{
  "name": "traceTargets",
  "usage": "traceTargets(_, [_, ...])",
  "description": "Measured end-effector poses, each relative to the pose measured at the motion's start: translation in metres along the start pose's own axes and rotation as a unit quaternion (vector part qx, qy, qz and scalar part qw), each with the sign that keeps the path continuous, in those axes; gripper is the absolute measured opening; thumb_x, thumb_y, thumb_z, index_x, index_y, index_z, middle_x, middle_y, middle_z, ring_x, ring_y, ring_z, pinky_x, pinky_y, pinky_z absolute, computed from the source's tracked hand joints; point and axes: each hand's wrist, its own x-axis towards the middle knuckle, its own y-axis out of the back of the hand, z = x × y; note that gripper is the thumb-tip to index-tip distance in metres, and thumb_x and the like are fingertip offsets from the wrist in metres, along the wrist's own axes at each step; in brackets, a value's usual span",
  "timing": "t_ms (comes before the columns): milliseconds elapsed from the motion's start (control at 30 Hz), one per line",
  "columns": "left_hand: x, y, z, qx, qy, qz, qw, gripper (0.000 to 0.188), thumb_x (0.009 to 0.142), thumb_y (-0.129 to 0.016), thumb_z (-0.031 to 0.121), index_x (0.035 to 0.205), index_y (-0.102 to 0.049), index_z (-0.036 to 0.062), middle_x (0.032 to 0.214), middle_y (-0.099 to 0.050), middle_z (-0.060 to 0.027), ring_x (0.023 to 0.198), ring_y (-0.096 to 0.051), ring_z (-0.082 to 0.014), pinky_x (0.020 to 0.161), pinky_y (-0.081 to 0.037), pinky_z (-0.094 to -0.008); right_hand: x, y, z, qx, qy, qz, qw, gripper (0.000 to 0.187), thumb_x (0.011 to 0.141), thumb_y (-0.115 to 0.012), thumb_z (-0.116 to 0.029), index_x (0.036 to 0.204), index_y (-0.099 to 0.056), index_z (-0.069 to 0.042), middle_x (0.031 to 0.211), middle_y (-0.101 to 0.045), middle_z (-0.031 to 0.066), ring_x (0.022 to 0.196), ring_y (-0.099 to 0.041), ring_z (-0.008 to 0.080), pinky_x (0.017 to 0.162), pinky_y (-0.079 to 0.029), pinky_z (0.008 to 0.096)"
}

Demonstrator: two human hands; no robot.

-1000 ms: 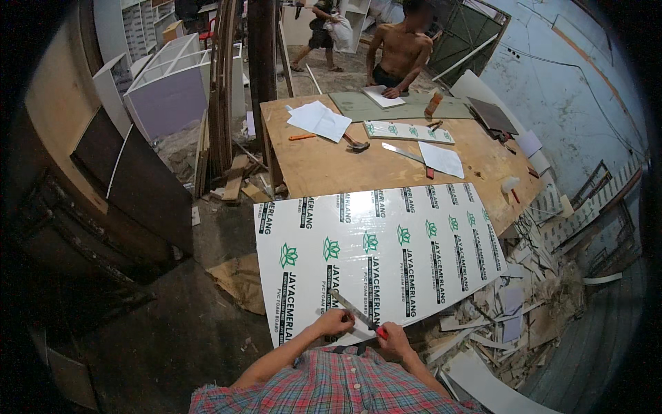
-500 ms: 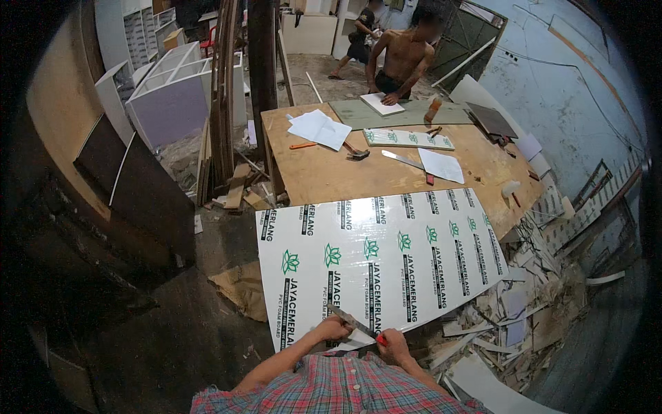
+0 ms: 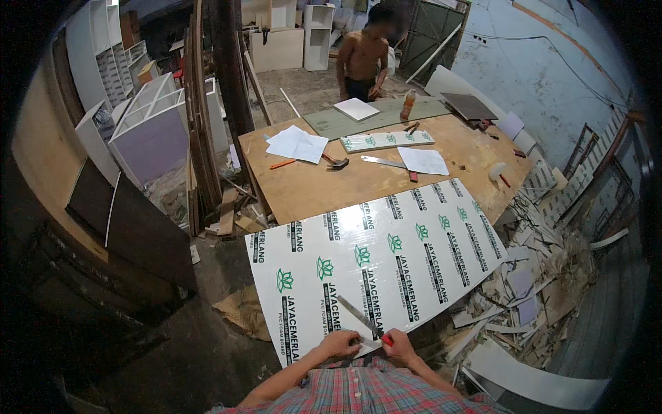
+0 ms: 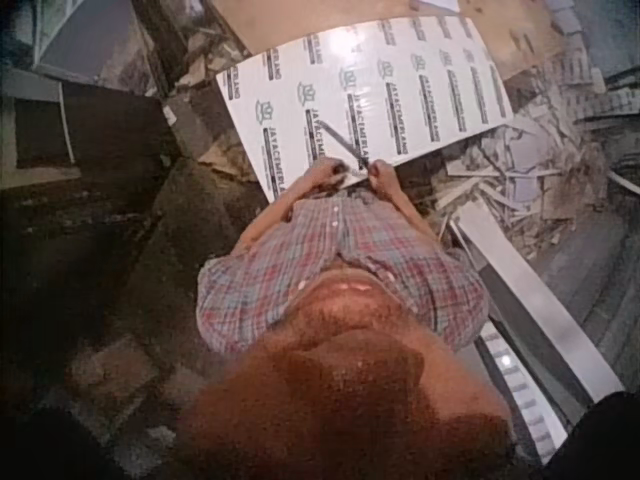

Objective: The person applies glue from a bottle to the edge of a wood panel, wipes it with their hand, and then uses a utility knife and a metal ruler to cut and trim a larger white board.

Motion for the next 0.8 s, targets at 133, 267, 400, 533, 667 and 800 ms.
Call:
traceTargets(133, [0.002, 0.010, 0.033, 0.066, 0.013, -0.102, 0.993, 0.039, 0.087, -0.061, 0.042, 0.110, -0.064, 0.0099, 0.092, -0.068, -0.0165, 0.083, -0.067, -0.0360, 0.072, -0.053, -0.0477, 0.003, -0.001, -0.008, 0.031, -0.058, 0.027, 0.997, 0.017, 0.077, -0.071, -0.012, 0.080, -0.057, -0.002, 0.072, -0.058, 0.0186, 0.067, -0.059, 0.0382, 0.061, -0.047, 0.0428])
traceTargets(267, [0.012, 0.003, 0.037, 0.092, 0.030, -0.107, 0.990, 0.035, 0.088, -0.060, 0.039, 0.110, -0.062, 0.0106, 0.095, -0.068, -0.0170, 0.085, -0.067, -0.0372, 0.072, -0.053, -0.0497, 0.004, 0.001, -0.005, 0.031, -0.060, 0.006, 0.998, 0.016, 0.076, -0.069, -0.010, 0.083, -0.059, -0.001, 0.077, -0.061, 0.0205, 0.074, -0.062, 0.0410, 0.066, -0.049, 0.0461])
traceTargets(400, [0.020, -0.010, 0.027, 0.081, -0.004, -0.094, 0.992, 0.032, 0.088, -0.059, 0.037, 0.108, -0.062, 0.0114, 0.093, -0.068, -0.0175, 0.085, -0.067, -0.0376, 0.071, -0.052, -0.0507, 0.004, -0.002, 0.003, 0.012, -0.051, 0.006, 0.999, 0.016, 0.075, -0.069, -0.011, 0.083, -0.059, -0.002, 0.077, -0.061, 0.0195, 0.075, -0.062, 0.0400, 0.067, -0.050, 0.0455])
traceTargets(533, [0.021, -0.011, 0.027, 0.073, -0.009, -0.074, 0.995, 0.030, 0.088, -0.060, 0.037, 0.105, -0.062, 0.0122, 0.089, -0.068, -0.0161, 0.083, -0.067, -0.0373, 0.071, -0.052, -0.0504, 0.005, -0.001, 0.001, 0.020, -0.070, 0.010, 0.997, 0.016, 0.075, -0.069, -0.013, 0.083, -0.060, -0.002, 0.078, -0.061, 0.0194, 0.076, -0.063, 0.0406, 0.068, -0.050, 0.0457])
traceTargets(667, [0.020, -0.007, 0.032, 0.073, 0.021, -0.081, 0.994, 0.029, 0.087, -0.060, 0.037, 0.103, -0.063, 0.0123, 0.087, -0.069, -0.0139, 0.082, -0.067, -0.0362, 0.071, -0.053, -0.0486, 0.003, -0.004, 0.000, 0.033, -0.061, 0.037, 0.997, 0.016, 0.075, -0.068, -0.013, 0.082, -0.060, -0.002, 0.077, -0.061, 0.0192, 0.074, -0.062, 0.0400, 0.065, -0.050, 0.0451])
traceTargets(800, [0.015, -0.011, 0.024, 0.062, 0.025, -0.056, 0.996, 0.030, 0.087, -0.062, 0.037, 0.105, -0.065, 0.0126, 0.091, -0.071, -0.0112, 0.084, -0.068, -0.0338, 0.072, -0.054, -0.0454, 0.003, -0.006, -0.001, 0.031, -0.069, 0.047, 0.996, 0.016, 0.075, -0.069, -0.014, 0.083, -0.061, -0.002, 0.078, -0.062, 0.0191, 0.074, -0.062, 0.0403, 0.065, -0.050, 0.0453])
